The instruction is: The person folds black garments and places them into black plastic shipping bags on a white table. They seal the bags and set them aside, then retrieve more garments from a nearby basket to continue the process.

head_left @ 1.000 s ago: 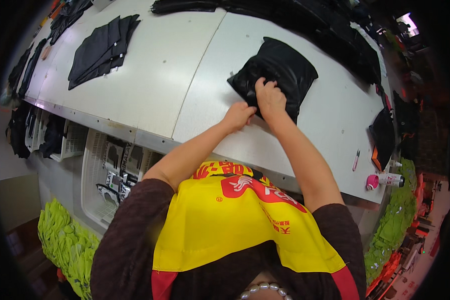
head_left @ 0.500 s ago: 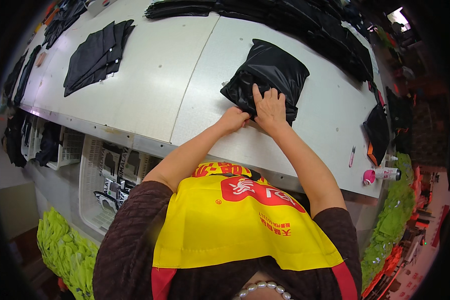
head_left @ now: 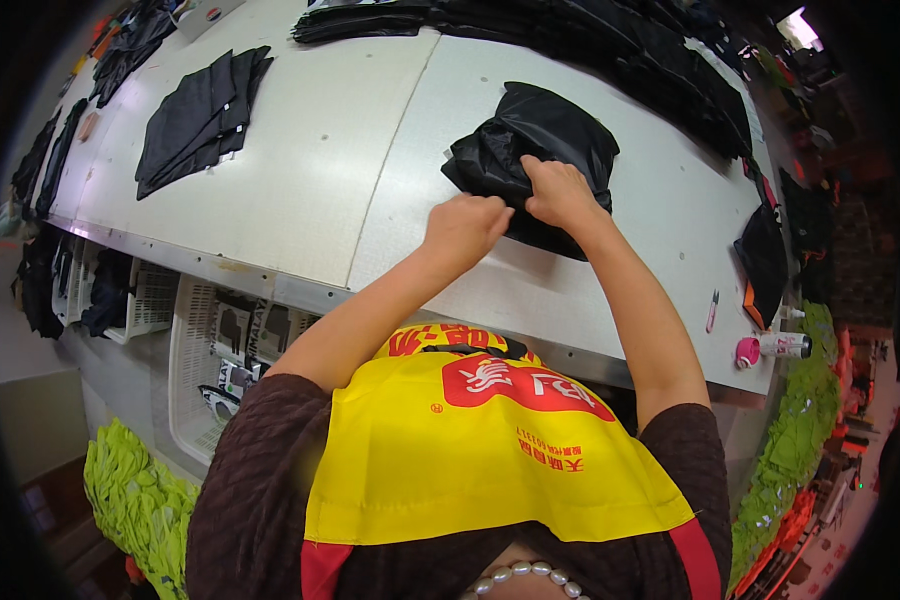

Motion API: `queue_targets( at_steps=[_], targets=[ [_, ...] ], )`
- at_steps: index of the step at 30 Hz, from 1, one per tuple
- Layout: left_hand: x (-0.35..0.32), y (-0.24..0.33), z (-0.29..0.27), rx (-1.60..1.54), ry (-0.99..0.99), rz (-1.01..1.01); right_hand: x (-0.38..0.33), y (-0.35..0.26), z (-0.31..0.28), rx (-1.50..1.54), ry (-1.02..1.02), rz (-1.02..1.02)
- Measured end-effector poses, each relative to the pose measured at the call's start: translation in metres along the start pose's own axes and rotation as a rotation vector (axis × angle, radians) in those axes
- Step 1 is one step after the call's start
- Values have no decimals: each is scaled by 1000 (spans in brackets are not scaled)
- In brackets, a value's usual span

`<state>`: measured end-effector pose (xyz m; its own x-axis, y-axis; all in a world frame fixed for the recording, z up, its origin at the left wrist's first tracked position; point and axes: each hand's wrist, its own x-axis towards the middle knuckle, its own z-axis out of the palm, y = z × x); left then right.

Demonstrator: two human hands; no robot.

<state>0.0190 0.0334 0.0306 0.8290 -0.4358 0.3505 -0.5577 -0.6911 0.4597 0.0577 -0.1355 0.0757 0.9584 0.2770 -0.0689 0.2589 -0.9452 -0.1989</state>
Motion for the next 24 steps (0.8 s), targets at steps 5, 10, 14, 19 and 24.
queue_targets(
  at_steps=[5,10,14,19,24],
  targets=[
    [10,-20,48,330,-132,268,1,-5,4,-4,-26,12],
    [11,-41,66,370,96,395,-6,0,1,-1,-45,7],
    [8,-11,23,288,-168,345,-20,17,5,-22,65,-3],
    [0,-19,28,241,-119,408,-41,-8,14,-290,160,48],
    [1,-27,34,197,-74,432,-26,-14,25,-356,520,-274]
  ],
)
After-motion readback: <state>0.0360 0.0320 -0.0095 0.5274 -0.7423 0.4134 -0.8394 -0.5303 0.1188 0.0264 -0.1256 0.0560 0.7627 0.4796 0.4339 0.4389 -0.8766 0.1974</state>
